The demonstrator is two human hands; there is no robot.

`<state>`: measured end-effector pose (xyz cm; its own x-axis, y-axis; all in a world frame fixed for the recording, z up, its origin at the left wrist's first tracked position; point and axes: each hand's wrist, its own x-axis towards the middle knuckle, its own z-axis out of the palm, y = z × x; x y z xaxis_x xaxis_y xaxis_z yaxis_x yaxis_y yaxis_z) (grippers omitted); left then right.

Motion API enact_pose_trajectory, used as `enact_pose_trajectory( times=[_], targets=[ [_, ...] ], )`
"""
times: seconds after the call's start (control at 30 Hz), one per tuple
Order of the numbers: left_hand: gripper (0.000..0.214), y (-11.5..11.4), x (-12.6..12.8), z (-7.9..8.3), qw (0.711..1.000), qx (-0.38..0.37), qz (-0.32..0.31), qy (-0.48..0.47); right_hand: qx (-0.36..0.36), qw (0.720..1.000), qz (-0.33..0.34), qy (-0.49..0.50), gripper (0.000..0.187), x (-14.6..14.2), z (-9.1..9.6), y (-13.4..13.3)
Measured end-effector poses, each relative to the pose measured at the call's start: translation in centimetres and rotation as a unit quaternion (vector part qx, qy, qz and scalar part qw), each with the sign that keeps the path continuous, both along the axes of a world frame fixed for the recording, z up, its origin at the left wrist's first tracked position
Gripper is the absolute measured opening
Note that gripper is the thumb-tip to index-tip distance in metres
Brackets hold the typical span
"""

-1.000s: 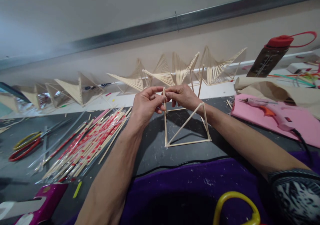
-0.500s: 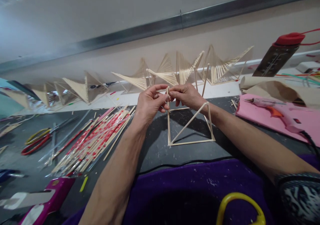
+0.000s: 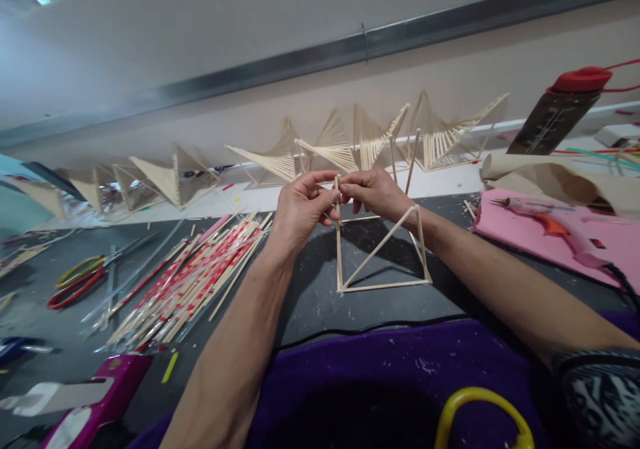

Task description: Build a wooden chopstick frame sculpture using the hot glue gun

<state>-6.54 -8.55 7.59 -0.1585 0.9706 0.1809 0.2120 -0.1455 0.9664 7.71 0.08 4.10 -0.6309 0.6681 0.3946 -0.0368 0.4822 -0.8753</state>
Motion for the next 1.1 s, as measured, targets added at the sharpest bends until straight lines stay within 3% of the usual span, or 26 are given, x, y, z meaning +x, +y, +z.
enact_pose_trajectory(
  times=[1.1],
  targets=[
    [0.049, -0.29, 0.34, 0.24, 1.0, -0.006, 0.002, -0.006, 0.003, 1.0, -0.001, -0.002, 0.026, -0.04, 0.22, -0.19]
  ],
)
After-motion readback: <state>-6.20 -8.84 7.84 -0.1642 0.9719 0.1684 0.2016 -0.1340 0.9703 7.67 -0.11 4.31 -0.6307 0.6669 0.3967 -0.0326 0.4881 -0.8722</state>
